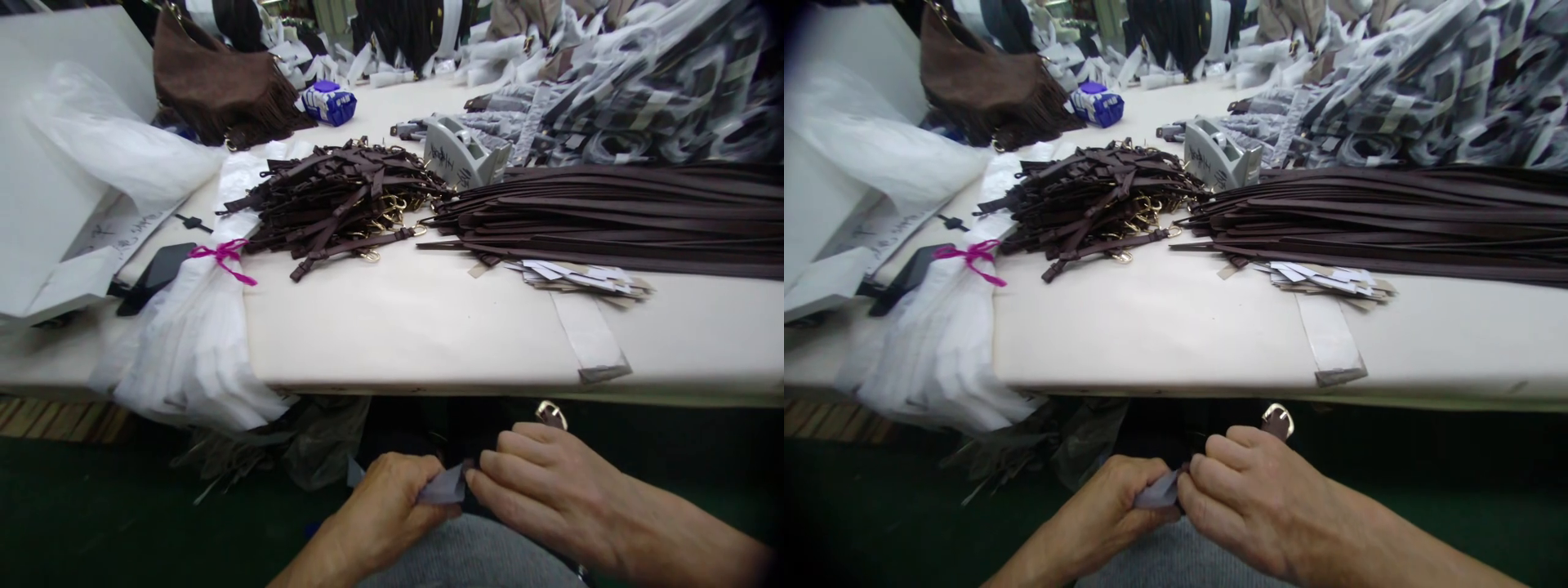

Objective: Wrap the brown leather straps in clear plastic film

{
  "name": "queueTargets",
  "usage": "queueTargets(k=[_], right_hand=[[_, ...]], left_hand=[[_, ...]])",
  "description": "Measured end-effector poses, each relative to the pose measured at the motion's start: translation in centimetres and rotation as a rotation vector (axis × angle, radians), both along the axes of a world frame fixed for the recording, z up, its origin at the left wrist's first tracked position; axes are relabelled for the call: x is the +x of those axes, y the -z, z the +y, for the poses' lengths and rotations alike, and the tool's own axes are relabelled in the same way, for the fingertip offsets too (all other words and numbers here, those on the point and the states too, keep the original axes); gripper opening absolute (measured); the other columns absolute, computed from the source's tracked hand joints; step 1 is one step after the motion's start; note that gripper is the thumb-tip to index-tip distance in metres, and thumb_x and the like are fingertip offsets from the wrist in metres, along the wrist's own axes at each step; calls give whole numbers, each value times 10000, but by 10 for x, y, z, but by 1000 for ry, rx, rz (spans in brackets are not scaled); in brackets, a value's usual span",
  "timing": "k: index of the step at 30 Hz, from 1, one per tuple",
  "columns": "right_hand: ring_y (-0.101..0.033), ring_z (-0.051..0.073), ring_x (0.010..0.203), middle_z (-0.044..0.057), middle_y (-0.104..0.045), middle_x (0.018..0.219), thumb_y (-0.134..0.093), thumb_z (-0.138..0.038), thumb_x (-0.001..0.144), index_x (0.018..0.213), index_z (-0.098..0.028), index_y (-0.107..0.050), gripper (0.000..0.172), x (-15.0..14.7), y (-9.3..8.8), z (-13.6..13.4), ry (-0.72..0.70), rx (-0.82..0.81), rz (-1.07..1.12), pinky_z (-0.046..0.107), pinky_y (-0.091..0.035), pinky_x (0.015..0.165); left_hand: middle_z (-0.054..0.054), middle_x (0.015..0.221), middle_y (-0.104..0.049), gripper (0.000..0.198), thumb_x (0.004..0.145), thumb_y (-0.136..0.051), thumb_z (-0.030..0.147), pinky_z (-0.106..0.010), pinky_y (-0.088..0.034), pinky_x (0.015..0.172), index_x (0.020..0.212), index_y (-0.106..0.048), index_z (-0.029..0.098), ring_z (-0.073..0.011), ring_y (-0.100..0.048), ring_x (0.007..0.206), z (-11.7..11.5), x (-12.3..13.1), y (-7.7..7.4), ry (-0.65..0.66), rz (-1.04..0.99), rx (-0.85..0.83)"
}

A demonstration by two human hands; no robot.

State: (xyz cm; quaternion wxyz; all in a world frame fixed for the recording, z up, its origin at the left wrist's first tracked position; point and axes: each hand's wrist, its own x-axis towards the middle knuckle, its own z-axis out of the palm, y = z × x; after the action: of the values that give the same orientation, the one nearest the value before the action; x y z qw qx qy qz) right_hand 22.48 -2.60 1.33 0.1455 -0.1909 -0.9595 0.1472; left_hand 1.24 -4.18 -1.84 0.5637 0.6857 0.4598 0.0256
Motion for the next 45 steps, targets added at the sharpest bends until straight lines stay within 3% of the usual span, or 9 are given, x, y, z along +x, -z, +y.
queueTargets(k=[9,13,17,23,28,31,36,41,45], right_hand=[[-415,153,617,25,-556,732,-345,-121,920,919,-144,-574,230,-4,3,1,-150,-96,-101,316,-269,528],[-446,148,653,39,-564,758,-371,-263,955,1025,-122,-541,232,-4,13,2,62,-199,26,290,-322,560],[-442,140,631,26,-547,733,-391,-322,947,858,-153,-574,264,-4,14,-2,182,-269,3,279,-300,542],[-418,145,618,30,-555,731,-464,-161,904,956,-128,-577,129,3,12,0,63,-15,-21,305,-256,540],[-431,162,623,62,-578,761,-386,-126,901,1011,-79,-586,234,2,7,1,-46,139,-61,334,-261,542],[-412,166,606,56,-562,741,-300,-98,905,970,-87,-606,313,0,-2,1,-103,127,-98,344,-250,530],[-398,162,614,36,-551,735,-346,-106,908,934,-118,-606,261,-1,-3,3,-129,-27,-120,330,-238,524],[-461,140,674,37,-563,762,-414,-251,937,887,-145,-618,235,-4,11,10,45,-422,-43,274,-318,566],[-506,114,694,37,-556,764,-434,-300,930,859,-140,-630,263,-5,14,13,115,-719,35,220,-375,602]], left_hand=[[48,636,-535,147,806,-534,307,-164,-270,492,767,-573,171,-91,-492,576,-4,7,3,86,-86,-46],[59,644,-508,204,802,-569,371,-157,-277,511,846,-589,173,-73,-467,578,-4,8,6,3,-133,-58],[51,664,-523,196,802,-584,348,-159,-290,543,847,-604,158,-70,-479,602,-6,6,10,-94,-119,-5],[46,627,-517,148,810,-568,301,-156,-313,521,830,-611,160,-78,-488,582,-7,-6,10,-121,-117,-70],[41,704,-551,186,841,-517,287,-154,-336,499,972,-573,166,-54,-486,497,-10,-6,10,-77,-164,-106],[41,683,-549,152,855,-507,284,-151,-342,523,885,-586,157,-59,-504,531,-9,-3,10,-19,-134,-34],[32,741,-590,57,851,-519,212,-160,-362,610,852,-564,175,-100,-566,708,-9,2,9,64,-64,105],[-9,843,-628,149,849,-534,311,-214,-370,625,903,-527,172,-156,-594,772,-11,5,7,136,50,201],[-18,800,-624,240,914,-378,355,-214,-372,589,917,-519,160,-143,-596,684,-10,-4,8,211,-31,259]])
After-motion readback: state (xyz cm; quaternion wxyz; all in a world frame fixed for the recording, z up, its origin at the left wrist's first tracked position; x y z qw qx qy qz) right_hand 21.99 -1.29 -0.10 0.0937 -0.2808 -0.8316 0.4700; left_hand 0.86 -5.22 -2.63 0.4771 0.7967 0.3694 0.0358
